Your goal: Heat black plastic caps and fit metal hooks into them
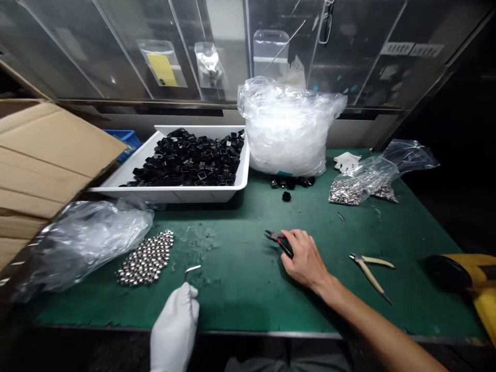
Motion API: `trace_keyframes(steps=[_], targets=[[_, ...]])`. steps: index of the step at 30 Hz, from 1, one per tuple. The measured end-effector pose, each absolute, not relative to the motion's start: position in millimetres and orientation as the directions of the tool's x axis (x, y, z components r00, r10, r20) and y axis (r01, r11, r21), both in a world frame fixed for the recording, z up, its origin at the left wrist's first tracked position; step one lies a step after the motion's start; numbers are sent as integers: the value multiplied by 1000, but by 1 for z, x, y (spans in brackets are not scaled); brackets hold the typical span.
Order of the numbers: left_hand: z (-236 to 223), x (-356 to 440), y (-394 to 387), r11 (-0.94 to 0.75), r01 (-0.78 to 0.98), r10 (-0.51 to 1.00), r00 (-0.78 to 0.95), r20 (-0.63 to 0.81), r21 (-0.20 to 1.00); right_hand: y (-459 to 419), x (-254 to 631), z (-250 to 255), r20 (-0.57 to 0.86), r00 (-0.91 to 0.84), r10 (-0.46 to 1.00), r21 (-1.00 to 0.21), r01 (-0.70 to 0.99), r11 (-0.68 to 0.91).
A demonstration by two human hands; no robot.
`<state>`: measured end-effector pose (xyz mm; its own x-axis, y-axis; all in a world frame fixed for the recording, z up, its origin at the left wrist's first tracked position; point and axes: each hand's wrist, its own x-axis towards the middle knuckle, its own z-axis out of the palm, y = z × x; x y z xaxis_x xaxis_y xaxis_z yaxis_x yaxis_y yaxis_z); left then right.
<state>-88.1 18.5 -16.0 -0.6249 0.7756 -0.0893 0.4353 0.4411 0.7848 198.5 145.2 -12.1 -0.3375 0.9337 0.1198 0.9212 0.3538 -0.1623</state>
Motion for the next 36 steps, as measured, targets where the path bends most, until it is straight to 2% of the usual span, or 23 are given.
trace_keyframes(steps=[4, 6, 8, 14, 20, 25, 29, 33, 36], targets=[[-33, -72, 24, 393, 707, 808, -571, 146, 588, 188, 218, 12, 91, -173, 981, -40, 983, 177], [-37, -68, 25, 405, 796, 818, -535, 210, 451, 213, 224, 25, 69, -114, 991, 36, 993, 112], [-39, -65, 26, 401, 839, 829, -503, 243, 368, 234, 226, 35, 33, -85, 996, 108, 991, 81], [-44, -66, 23, 337, 896, 856, -419, 302, 288, 257, 211, 44, -28, -81, 996, 246, 966, 85], [-56, -69, 19, 273, 933, 870, -343, 354, 233, 258, 201, 40, -64, -101, 993, 209, 971, 112], [-61, -70, 16, 232, 944, 865, -311, 394, 236, 255, 206, 46, -173, -58, 983, 19, 998, 62], [-54, -71, 21, 170, 971, 890, -225, 396, 171, 235, 218, 56, -308, -111, 945, -293, 956, 17], [-40, -76, 45, 106, 992, 942, -122, 312, 69, 193, 224, 58, -376, -261, 889, -685, 725, -77], [-26, -80, 69, 157, 983, 946, -177, 273, 93, 156, 222, 52, -357, -368, 858, -887, 421, -189]])
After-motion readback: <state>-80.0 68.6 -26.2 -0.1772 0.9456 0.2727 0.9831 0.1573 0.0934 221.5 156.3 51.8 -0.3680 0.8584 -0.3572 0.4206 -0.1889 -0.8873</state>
